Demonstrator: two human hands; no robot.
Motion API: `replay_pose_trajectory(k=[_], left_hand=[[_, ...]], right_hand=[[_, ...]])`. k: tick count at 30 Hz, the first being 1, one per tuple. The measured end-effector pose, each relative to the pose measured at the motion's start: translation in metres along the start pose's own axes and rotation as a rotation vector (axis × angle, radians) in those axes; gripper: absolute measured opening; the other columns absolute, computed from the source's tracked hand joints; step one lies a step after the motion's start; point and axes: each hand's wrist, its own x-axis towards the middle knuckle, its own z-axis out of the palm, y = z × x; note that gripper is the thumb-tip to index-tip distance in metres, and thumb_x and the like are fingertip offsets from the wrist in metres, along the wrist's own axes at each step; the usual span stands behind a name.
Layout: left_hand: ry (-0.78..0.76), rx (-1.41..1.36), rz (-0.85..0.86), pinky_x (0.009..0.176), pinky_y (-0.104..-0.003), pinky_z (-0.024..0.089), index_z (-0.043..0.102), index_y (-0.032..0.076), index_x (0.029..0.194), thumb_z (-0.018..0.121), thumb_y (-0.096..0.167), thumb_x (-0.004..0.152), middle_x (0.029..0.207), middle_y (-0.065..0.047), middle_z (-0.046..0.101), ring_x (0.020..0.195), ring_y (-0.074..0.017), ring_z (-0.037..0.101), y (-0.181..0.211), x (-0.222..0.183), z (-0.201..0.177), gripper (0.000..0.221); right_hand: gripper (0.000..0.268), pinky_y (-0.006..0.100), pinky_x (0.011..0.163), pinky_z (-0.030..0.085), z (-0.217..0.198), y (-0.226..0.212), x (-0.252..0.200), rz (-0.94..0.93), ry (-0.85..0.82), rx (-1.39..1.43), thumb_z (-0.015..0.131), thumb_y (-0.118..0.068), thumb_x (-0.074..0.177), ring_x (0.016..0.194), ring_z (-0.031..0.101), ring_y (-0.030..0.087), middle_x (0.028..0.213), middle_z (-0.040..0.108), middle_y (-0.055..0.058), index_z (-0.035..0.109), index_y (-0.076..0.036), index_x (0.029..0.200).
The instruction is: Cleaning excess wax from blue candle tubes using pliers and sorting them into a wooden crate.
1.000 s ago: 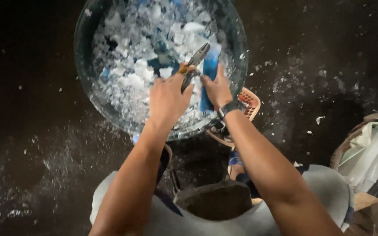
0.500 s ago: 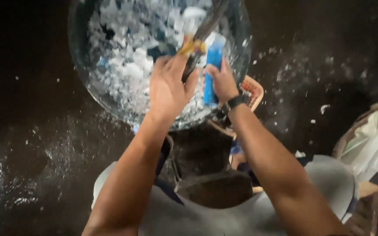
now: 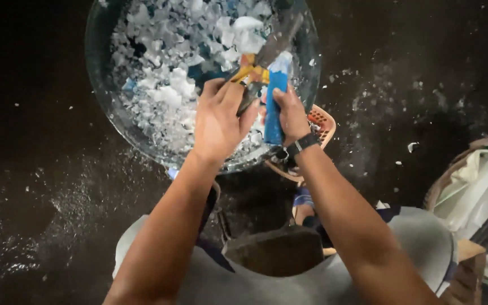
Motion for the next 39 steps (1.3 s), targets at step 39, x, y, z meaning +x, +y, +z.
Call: replay_pose_trajectory(k=[39], left_hand=[[-0.113,0.125,-0.194,0.061,-0.039,0.047,0.056,0.004,0.071,0.066,0.023,0.071,0.066,-0.018,0.056,0.070,-0.0350,0.056,-0.021,-0.029,0.004,0.022]], right_hand=[[0.038,0.033,0.067,0.051,-0.013,-0.041,0.001,0.565,-0.138,0.481,0.049,-0.042,0.077,0.075,0.056,0.016,0.085,0.054,0.001,0.053,-0.012,0.098]])
